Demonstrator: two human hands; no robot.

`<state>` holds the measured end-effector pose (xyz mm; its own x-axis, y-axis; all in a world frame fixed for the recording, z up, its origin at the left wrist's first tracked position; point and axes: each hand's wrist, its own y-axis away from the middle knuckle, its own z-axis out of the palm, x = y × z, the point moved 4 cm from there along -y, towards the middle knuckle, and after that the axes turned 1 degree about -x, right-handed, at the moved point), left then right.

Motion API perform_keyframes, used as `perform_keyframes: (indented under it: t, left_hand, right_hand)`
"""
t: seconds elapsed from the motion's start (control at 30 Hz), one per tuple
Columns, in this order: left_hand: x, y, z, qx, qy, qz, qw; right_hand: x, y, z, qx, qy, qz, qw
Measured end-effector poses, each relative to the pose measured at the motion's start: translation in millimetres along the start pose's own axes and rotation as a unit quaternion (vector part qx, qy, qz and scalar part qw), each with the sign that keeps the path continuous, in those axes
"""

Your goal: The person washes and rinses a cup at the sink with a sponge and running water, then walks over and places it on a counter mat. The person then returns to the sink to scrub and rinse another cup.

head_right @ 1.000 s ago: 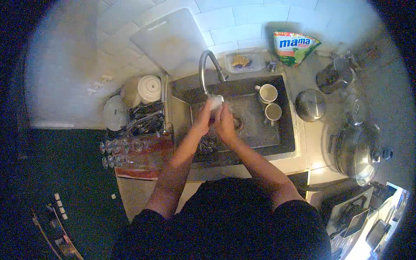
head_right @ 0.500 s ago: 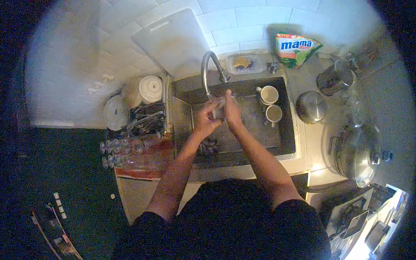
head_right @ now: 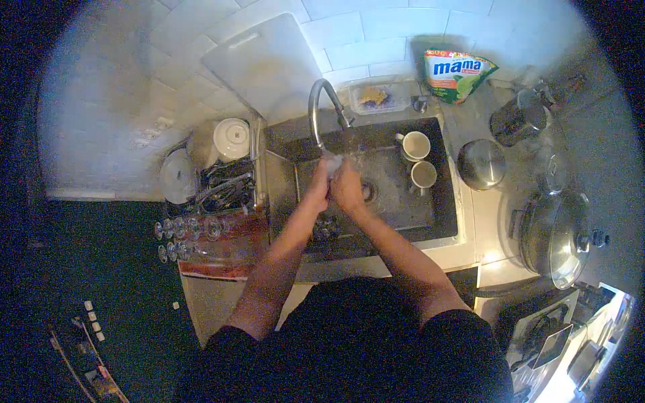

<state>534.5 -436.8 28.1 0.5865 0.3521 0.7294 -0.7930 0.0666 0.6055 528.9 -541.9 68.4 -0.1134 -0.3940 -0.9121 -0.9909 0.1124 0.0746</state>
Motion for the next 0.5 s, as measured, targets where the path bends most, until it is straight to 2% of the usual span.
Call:
perform_keyframes:
  t: [0.07, 0.1, 0.2, 0.27, 0.4, 0.5]
  left_hand:
    - [4, 7, 4, 0.032, -0.059, -0.014, 0.998]
    - [8, 12, 7, 0.047, -0.089, -0.020, 0.995]
    - [3, 10, 8, 0.015, -0.046, 0.041, 0.998]
    - [-4, 7, 10, 0.033, 0.009, -0.009, 0.999]
    - [-31, -11, 0, 0.061, 0.149, -0.105, 0.981]
    - [-14, 7, 11, 0.011, 0.172, -0.098, 0.980]
  right_hand:
    - [2, 1, -1, 0.036, 0.012, -0.006, 0.999]
    - [7, -3, -3, 0.024, 0.007, 0.005, 1.000]
    - [13, -17, -13, -0.024, 0.005, 0.035, 0.999]
    - [11, -16, -19, -0.071, 0.024, 0.055, 0.996]
    - [0, -10, -24, -0.047, 0.028, 0.031, 0.998]
    - [6, -3, -20, -0.033, -0.004, -0.028, 0.999]
